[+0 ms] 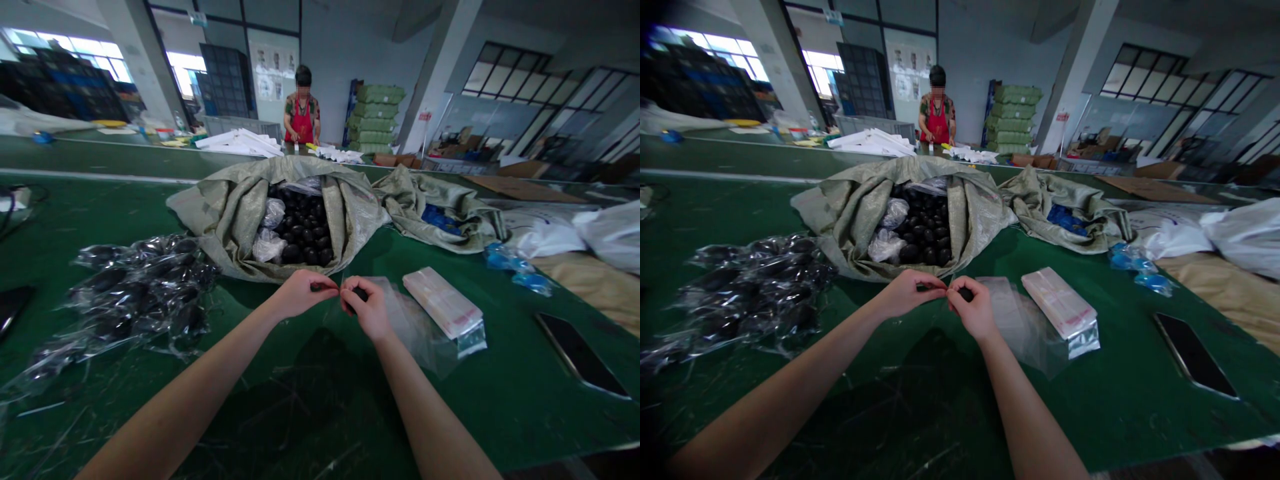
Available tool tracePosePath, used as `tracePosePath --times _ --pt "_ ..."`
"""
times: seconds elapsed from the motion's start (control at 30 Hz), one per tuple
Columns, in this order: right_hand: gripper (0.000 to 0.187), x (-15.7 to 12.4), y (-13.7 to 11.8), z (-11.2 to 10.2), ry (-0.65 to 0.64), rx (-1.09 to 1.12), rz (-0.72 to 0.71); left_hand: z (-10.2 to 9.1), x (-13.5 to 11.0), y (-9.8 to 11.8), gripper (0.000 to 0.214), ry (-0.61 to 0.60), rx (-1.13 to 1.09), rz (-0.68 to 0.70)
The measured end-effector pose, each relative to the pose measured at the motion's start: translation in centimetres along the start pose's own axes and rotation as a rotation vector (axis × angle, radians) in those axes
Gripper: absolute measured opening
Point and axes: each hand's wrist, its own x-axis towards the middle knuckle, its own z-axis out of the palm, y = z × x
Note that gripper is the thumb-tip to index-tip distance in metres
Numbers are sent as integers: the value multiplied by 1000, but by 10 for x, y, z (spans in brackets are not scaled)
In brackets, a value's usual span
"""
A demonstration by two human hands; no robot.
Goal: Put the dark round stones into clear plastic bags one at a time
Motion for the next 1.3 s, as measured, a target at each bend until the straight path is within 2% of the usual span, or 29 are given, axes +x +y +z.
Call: tracePosePath --times 0.07,0.23,0.37,0.53,0.67,0.8,1.07,1.3 --pt "19 0 0 0 41 -32 -2 3 -1 1 17 65 95 48" --pt "18 -1 -1 5 224 -284 -64 18 -5 6 7 367 543 178" --pt "21 -3 -1 10 252 -406 -125 24 -9 9 8 458 782 298" --pt "15 -6 -7 12 379 -582 -241 17 -11 14 14 590 928 310" --pt "18 -10 -17 14 352 -572 -293 17 -12 21 13 576 917 370" --pt "18 -12 -23 14 374 -591 -282 19 -14 29 11 566 902 402" --pt "19 -18 -45 12 419 -643 -274 14 -21 49 7 535 846 354" --pt "20 -25 -64 15 396 -683 -341 17 -28 64 11 593 734 379"
